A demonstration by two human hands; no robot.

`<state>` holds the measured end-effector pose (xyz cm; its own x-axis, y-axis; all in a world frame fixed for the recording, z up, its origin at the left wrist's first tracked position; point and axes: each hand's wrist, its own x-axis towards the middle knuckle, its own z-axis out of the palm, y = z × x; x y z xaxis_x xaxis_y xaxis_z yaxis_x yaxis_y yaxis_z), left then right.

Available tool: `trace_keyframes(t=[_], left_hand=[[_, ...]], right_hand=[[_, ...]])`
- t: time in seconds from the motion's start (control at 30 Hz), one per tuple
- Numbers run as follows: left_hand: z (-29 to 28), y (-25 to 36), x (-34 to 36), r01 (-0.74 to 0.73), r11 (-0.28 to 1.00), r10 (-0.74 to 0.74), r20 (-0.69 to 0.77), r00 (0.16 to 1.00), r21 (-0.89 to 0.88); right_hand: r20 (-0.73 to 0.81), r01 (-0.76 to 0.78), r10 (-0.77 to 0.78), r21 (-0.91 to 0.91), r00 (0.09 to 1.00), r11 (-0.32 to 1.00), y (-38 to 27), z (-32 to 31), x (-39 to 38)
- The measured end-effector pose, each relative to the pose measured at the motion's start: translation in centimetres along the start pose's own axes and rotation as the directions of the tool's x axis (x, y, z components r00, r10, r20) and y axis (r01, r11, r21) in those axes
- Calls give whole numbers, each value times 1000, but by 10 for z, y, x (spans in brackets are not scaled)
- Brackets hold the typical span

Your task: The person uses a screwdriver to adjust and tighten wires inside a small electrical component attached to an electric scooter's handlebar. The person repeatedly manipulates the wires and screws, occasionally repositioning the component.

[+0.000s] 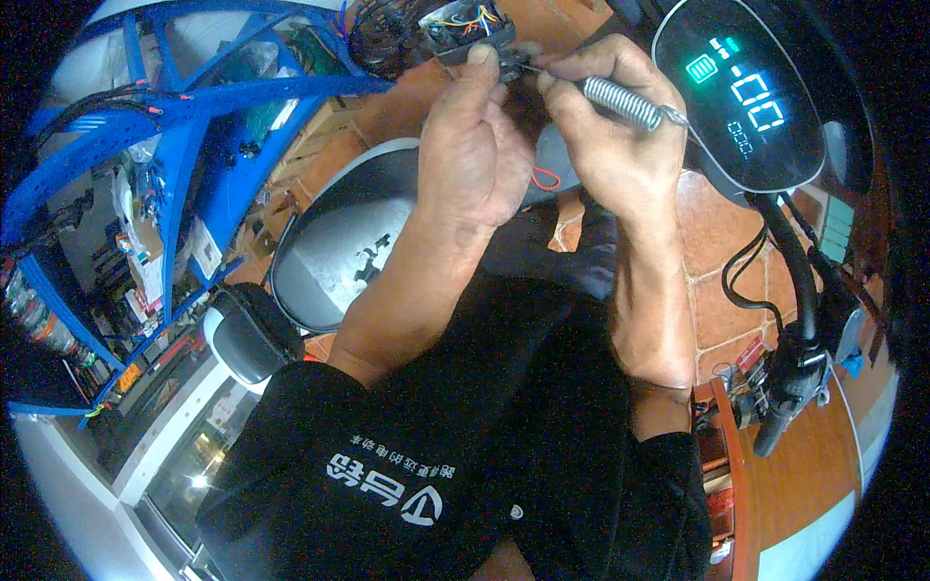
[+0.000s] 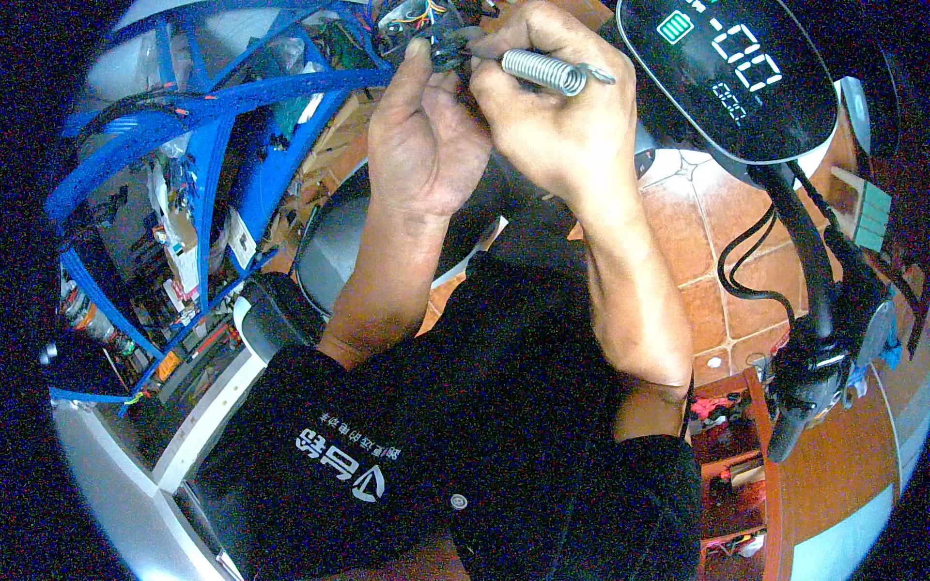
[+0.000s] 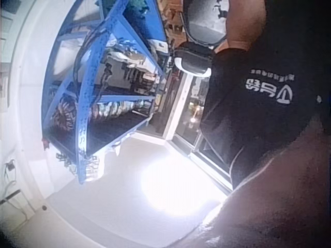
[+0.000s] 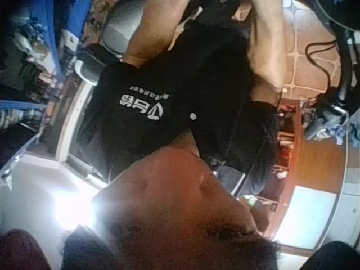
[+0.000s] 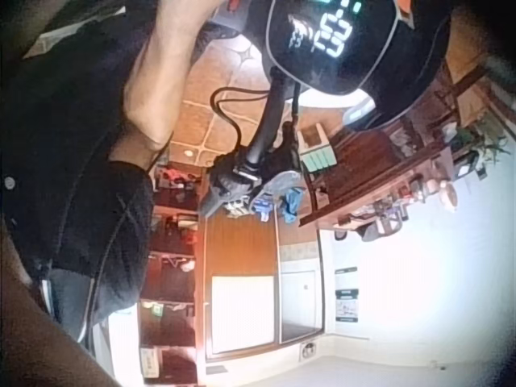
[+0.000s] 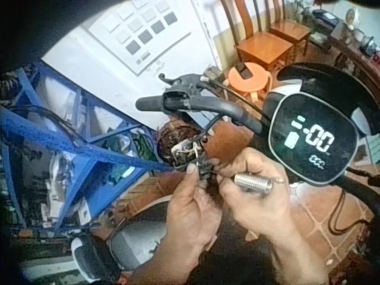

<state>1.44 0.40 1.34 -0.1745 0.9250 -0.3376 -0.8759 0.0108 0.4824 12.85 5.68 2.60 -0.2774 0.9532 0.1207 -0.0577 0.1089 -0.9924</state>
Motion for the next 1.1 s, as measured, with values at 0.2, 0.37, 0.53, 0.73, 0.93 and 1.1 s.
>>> trace_keyframes(t=[0.2, 0.37, 0.53, 0.73, 0.93, 1.1], left_hand=[[4, -1, 2, -21, 999, 22, -56, 998, 29], [6, 0, -1, -21, 999, 22, -29, 999, 26], [8, 0, -1, -19, 999, 19, -5, 1000, 44], [4, 0, 0, -7, 1000, 7, 4, 1000, 15], [8, 1, -2, 11, 1000, -10, -24, 1000, 16], [0, 2, -1, -4, 999, 8, 105, 994, -36]], right_hand=[[-6, -13, 13, -10, 1000, 1000, -4, -2, 0], [18, -24, 24, -29, 1000, 999, -5, -4, 1], [-10, -16, 17, 28, 1000, 999, -1, -1, 0], [3, -18, 19, -30, 1000, 999, -2, -3, -2], [7, -9, 9, -79, 1000, 997, -8, -4, 0], [-13, -9, 8, -54, 1000, 999, -6, 1, 0]])
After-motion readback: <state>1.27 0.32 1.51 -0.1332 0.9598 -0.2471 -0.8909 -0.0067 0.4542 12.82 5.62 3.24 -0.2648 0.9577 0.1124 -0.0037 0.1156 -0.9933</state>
